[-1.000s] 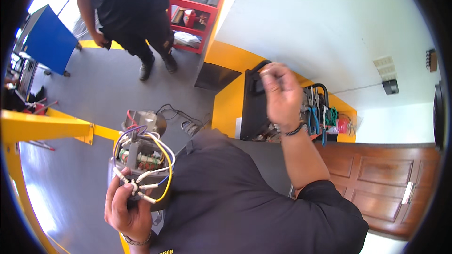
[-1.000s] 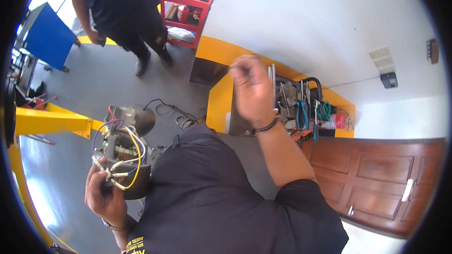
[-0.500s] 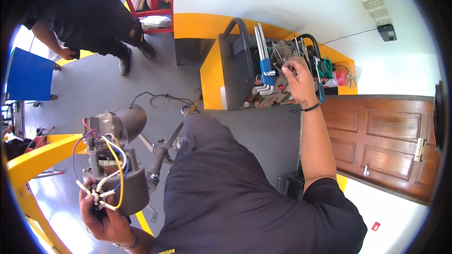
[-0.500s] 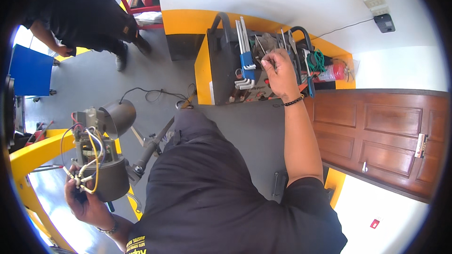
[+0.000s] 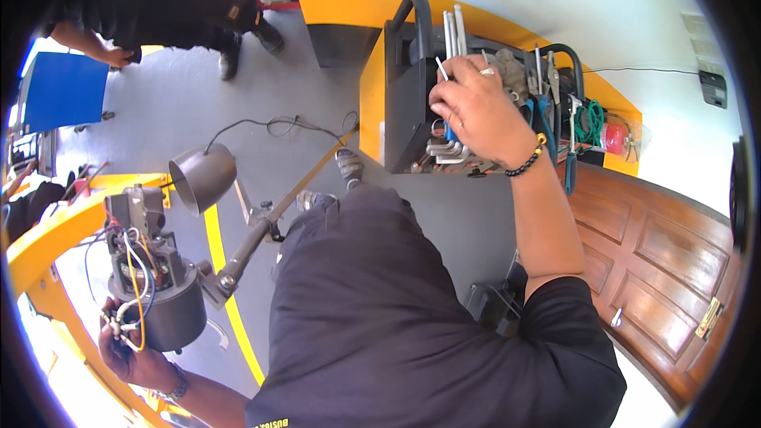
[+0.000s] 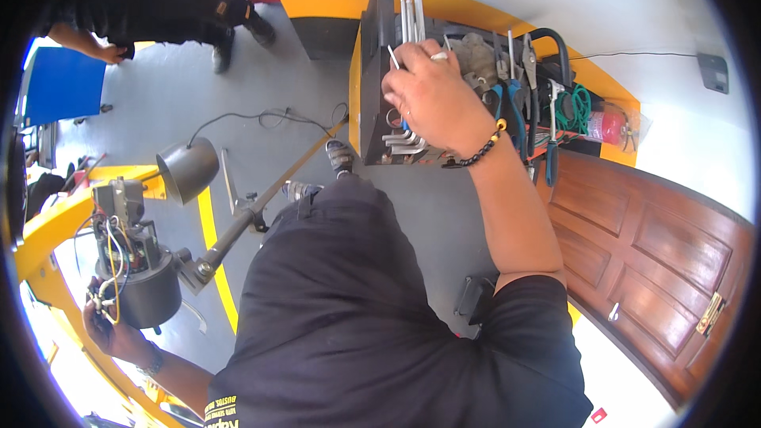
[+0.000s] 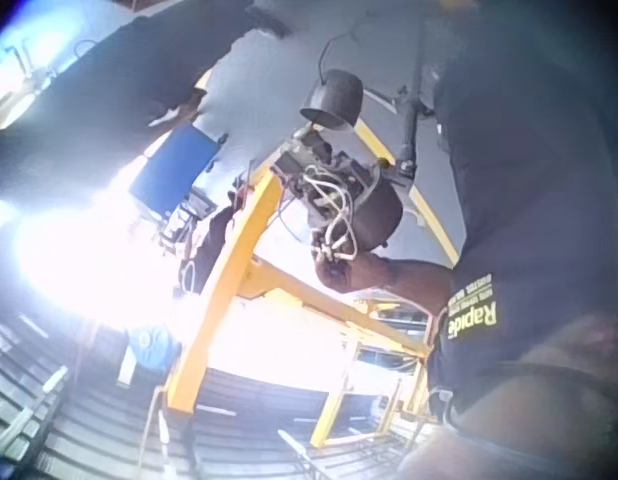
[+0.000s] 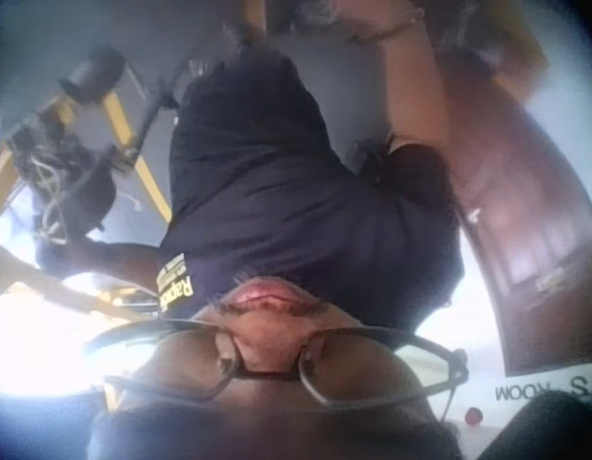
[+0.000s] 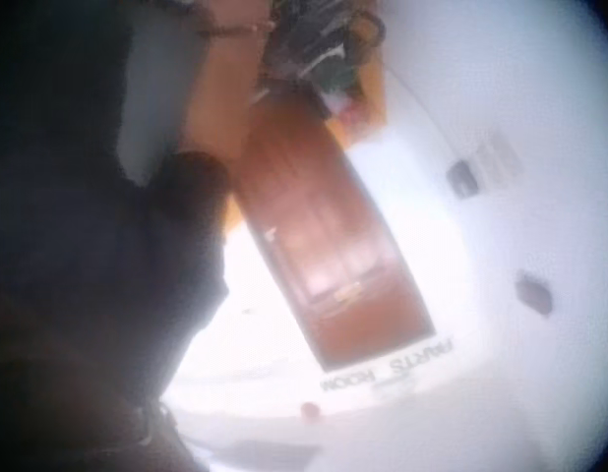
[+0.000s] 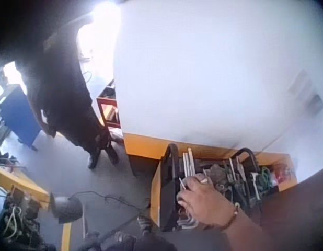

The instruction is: The person holds a cylindrical electrical component with multiple wires and uses pliers to strip and adjust wire ends. They wipe the component with a cloth and continue manipulating the wires and connectors with their hands and tools.

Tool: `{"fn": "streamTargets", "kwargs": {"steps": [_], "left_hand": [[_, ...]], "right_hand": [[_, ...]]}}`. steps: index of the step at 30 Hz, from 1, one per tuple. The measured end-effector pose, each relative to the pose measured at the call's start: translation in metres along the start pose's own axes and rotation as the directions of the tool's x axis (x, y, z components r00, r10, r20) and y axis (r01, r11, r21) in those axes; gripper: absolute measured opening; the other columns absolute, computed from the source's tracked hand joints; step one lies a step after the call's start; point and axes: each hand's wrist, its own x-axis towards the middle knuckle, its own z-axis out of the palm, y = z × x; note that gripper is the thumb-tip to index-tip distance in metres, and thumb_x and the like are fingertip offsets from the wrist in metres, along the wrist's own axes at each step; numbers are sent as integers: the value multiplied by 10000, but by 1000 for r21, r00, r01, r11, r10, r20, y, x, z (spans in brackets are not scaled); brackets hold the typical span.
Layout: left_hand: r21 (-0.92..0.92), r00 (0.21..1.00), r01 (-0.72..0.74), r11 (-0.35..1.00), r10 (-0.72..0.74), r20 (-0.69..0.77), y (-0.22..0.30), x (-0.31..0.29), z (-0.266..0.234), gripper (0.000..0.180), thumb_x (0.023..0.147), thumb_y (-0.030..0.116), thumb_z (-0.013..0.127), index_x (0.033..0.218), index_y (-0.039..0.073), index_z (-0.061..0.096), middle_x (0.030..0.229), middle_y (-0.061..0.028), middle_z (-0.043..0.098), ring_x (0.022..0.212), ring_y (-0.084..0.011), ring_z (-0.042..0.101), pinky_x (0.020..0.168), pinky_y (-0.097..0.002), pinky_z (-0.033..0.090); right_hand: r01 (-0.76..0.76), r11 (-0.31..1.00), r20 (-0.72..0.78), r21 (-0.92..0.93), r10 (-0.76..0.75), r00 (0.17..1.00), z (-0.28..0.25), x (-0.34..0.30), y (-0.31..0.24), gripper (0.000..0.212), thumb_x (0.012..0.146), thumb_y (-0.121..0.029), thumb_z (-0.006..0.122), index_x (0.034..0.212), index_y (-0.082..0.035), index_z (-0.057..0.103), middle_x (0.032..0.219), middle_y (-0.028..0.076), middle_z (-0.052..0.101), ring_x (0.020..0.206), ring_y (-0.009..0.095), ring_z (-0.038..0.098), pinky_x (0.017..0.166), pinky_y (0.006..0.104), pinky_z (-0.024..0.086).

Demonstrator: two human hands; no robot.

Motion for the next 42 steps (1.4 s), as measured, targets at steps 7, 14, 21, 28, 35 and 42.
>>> {"fn": "streamTargets", "kwargs": {"steps": [7,14,21,28,35,42], "left_hand": [[126,999,2,992,3,-39,-1,-1,-12,484,933,205,797,1323,36,567,1333,-325,623,1211,-407,650,1030,-485,559],[-45,999,26,999,-27,-22,4,2,-7,471,891,-138,707,1304,55,590,1320,-290,643,1217,-381,667,1031,-481,575],[76,1000,21,997,-19,-22,-8,-5,-11,409,965,108,736,1329,42,560,1363,-317,609,1237,-403,642,1046,-496,562],[-34,1000,13,999,-13,0,-15,-3,-7,421,946,86,755,1325,53,574,1363,-310,615,1241,-393,643,1060,-481,551],[-93,998,55,994,-56,-4,-13,-2,-1,380,942,35,748,1287,47,589,1365,-289,634,1252,-367,647,1070,-448,550],[-105,996,78,991,-81,-24,-23,-6,-6,453,915,71,791,1319,39,588,1378,-304,607,1260,-386,629,1067,-469,537]], "right_hand": [[26,998,109,62,-32,994,-11,8,21,77,854,-40,716,931,-49,711,1127,106,612,1160,355,529,989,474,439],[21,983,36,183,-28,999,-20,9,27,102,928,-97,666,989,-39,725,1072,96,638,1082,339,596,904,429,491],[-238,872,-63,427,291,954,-82,-39,38,285,934,-117,634,1176,24,684,992,121,620,923,229,600,862,346,489],[-159,984,51,85,155,987,-68,-60,37,443,862,-82,640,1293,20,626,1001,173,618,963,373,610,875,449,494],[-173,977,13,124,173,985,-59,-44,39,471,905,-3,620,1372,-70,619,922,157,643,872,358,625,793,441,511],[-422,884,37,200,423,905,-80,-32,48,549,911,-60,695,1439,-98,552,852,158,677,795,359,668,770,453,536]]}}
